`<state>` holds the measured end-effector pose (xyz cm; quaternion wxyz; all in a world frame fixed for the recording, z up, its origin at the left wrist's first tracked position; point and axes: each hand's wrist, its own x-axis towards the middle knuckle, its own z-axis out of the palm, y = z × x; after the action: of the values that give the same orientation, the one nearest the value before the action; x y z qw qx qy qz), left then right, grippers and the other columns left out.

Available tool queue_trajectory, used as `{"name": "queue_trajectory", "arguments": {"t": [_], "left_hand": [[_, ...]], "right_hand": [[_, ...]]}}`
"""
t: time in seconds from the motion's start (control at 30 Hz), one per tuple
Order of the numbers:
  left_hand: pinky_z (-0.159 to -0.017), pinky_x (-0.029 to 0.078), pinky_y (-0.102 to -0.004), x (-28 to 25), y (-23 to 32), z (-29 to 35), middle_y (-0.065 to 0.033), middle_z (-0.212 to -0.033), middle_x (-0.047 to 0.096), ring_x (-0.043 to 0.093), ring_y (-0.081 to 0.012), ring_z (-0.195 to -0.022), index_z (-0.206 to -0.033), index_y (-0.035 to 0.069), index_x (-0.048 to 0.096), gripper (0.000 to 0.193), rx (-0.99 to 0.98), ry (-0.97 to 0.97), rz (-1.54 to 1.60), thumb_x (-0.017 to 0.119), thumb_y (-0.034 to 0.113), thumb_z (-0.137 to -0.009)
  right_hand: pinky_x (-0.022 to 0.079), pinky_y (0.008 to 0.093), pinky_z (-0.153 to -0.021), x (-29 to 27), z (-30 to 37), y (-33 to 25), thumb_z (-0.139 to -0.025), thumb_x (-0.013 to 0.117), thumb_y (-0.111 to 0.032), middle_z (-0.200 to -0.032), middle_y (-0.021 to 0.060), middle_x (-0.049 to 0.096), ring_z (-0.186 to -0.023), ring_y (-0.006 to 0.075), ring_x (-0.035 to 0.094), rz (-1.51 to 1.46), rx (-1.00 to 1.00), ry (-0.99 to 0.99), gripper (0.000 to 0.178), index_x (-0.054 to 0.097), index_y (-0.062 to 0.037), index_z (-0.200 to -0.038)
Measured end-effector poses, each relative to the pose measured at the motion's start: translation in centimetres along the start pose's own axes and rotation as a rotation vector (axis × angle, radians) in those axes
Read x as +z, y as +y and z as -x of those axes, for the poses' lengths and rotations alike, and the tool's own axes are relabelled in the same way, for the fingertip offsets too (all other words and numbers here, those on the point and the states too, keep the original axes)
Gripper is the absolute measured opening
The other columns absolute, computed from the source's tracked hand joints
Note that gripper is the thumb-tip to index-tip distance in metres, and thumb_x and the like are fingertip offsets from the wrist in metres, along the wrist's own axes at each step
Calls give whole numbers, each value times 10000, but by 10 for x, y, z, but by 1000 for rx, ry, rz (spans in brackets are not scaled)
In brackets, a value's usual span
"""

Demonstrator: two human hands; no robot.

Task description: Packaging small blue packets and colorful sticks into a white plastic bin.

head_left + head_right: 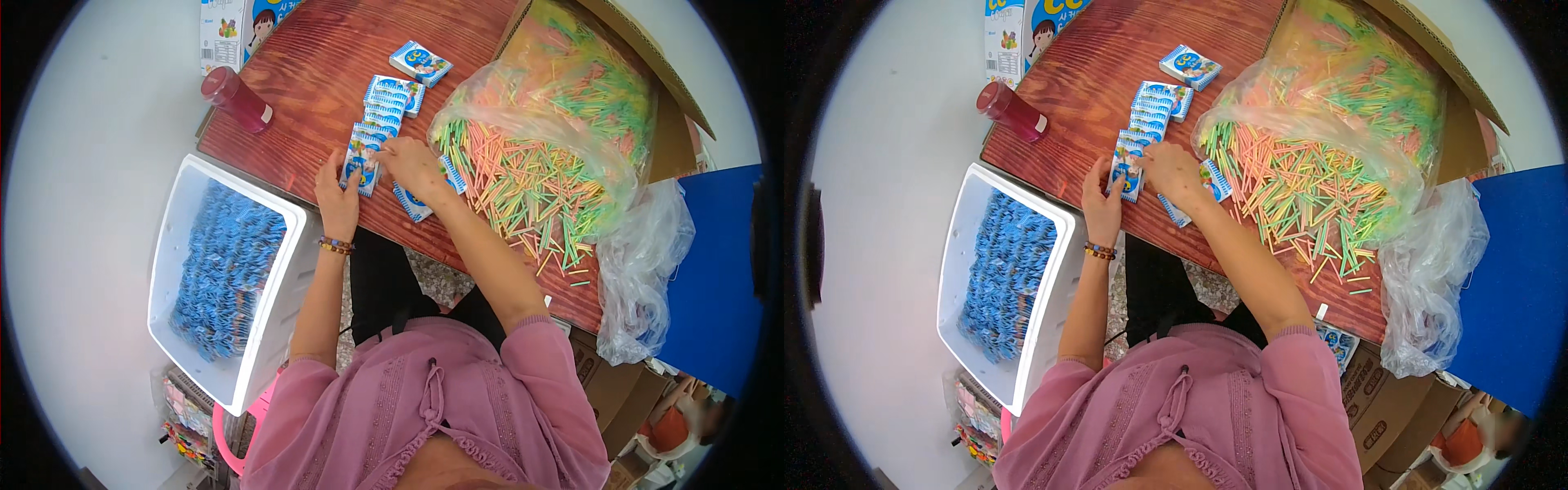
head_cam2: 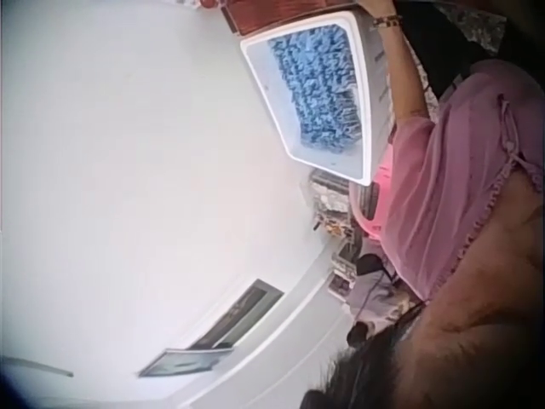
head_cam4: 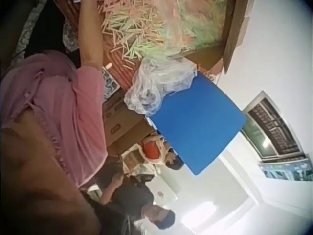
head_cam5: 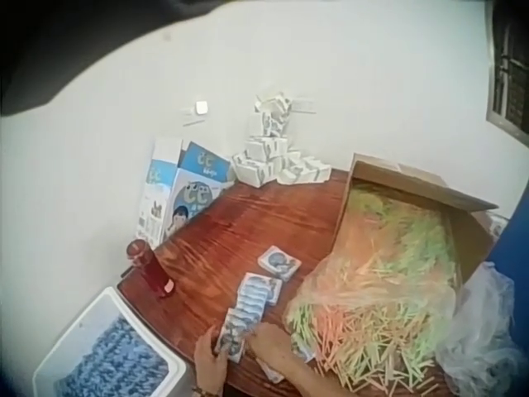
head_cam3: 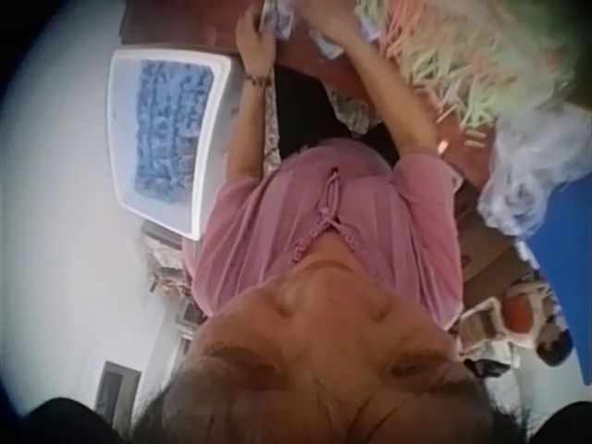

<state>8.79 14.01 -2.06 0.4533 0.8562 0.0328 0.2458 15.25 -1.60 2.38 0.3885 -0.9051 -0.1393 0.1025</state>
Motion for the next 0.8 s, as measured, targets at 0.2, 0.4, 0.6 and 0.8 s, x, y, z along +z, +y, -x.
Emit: {"name": "queue_trajectory", "arguments": {"t": [0.2, 0.4, 0.6, 0.8], "left_hand": [[-905, 338, -420, 6, 47, 19, -93, -1065, 605, 481, -300, -1060, -1129, 60, 606, 366, 119, -6, -223, 707, 178, -798], [-818, 281, -434, 34, 60, 28, -46, -943, 568, 467, -275, -964, -934, 102, 619, 265, 176, -126, -280, 740, 247, -748], [-846, 289, -441, 39, 51, 25, -56, -883, 573, 481, -290, -953, -852, 98, 598, 168, 294, -97, -260, 712, 188, -768], [-831, 327, -411, 31, 94, 16, -84, -827, 585, 530, -296, -956, -806, 66, 594, 158, 272, -315, -47, 717, 159, -770]], "right_hand": [[463, 368, -634, -62, 52, 26, -883, 569, -264, -737, 141, 645, -683, 255, 631, -122, 165, 229, 250, 662, -34, -906], [465, 379, -661, -99, 125, 98, -879, 576, -245, -820, 141, 649, -762, 296, 626, 289, 255, 570, 215, 664, -53, -921], [461, 408, -744, -105, 142, 101, -854, 603, -185, -961, 109, 648, -880, 308, 602, 521, 41, 785, 152, 672, -77, -937], [452, 257, -691, -85, 120, 61, -872, 643, -171, -866, 26, 635, -837, 137, 577, -285, -81, 429, 160, 667, -33, -950]]}}
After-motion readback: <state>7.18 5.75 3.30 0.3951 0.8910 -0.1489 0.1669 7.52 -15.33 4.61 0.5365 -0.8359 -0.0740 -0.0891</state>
